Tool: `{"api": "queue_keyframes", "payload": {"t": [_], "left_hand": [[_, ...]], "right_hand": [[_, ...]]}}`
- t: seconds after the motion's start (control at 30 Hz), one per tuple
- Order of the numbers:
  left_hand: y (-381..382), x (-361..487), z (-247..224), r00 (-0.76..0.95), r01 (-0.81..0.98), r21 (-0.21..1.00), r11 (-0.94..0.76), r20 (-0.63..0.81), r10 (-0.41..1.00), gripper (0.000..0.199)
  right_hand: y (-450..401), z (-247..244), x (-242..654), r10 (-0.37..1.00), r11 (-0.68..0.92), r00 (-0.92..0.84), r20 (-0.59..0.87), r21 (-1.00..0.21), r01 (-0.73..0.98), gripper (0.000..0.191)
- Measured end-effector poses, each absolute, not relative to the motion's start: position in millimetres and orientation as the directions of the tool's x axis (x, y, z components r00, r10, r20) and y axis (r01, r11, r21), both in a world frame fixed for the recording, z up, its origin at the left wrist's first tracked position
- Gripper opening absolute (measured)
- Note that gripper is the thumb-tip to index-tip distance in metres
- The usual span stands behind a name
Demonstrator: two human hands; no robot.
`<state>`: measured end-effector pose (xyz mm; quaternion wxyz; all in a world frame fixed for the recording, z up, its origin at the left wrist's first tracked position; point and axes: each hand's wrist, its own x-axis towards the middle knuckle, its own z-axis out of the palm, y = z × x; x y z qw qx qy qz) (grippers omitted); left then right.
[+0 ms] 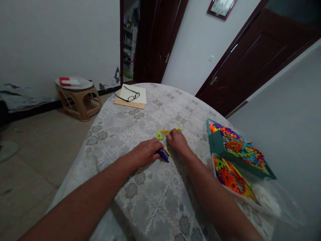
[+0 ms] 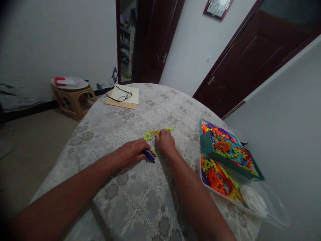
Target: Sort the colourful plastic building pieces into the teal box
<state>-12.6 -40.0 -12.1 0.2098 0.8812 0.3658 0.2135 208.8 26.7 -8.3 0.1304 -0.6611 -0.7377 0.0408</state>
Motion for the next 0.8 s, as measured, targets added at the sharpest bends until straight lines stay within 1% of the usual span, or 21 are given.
{"api": "queue_keyframes", "payload": {"t": [0.17, 0.27, 0.33, 0.5, 0.67, 0.73, 0.8], "left_hand": [[-42.1, -12.4, -9.8, 0.625, 0.546, 0.536, -0.643, 0.25, 0.739, 0.024], [-43.4, -12.0, -7.9, 0.604, 0.561, 0.543, -0.625, 0.247, 0.757, 0.022], [-44.3, -11.5, -5.8, 0.595, 0.571, 0.549, -0.61, 0.235, 0.769, 0.024], [-47.5, -10.8, 0.6, 0.577, 0.594, 0.558, -0.579, 0.206, 0.791, 0.04], [-48.7, -12.0, -1.3, 0.554, 0.609, 0.558, -0.564, 0.209, 0.806, 0.054], [-48.4, -12.3, -3.5, 0.558, 0.603, 0.557, -0.571, 0.216, 0.801, 0.055], [-47.8, -12.1, -4.7, 0.574, 0.592, 0.553, -0.587, 0.223, 0.788, 0.051]], "right_hand": [[20.3, -8.0, 222.9, 0.981, 0.143, -0.062, 0.183, -0.472, 0.87, 0.013], [5.0, -7.1, 229.5, 0.971, 0.216, -0.115, 0.212, -0.557, 0.802, 0.012], [-9.5, -6.8, 231.6, 0.961, 0.267, -0.168, 0.221, -0.567, 0.779, 0.013], [-41.3, -5.6, 234.6, 0.932, 0.362, -0.287, 0.221, -0.561, 0.744, 0.017], [-52.3, 0.4, 236.4, 0.909, 0.414, -0.342, 0.236, -0.597, 0.687, 0.024], [-54.9, 3.1, 235.5, 0.891, 0.446, -0.39, 0.232, -0.607, 0.658, 0.028], [-57.1, 4.3, 234.6, 0.876, 0.463, -0.43, 0.22, -0.633, 0.62, 0.033]]}}
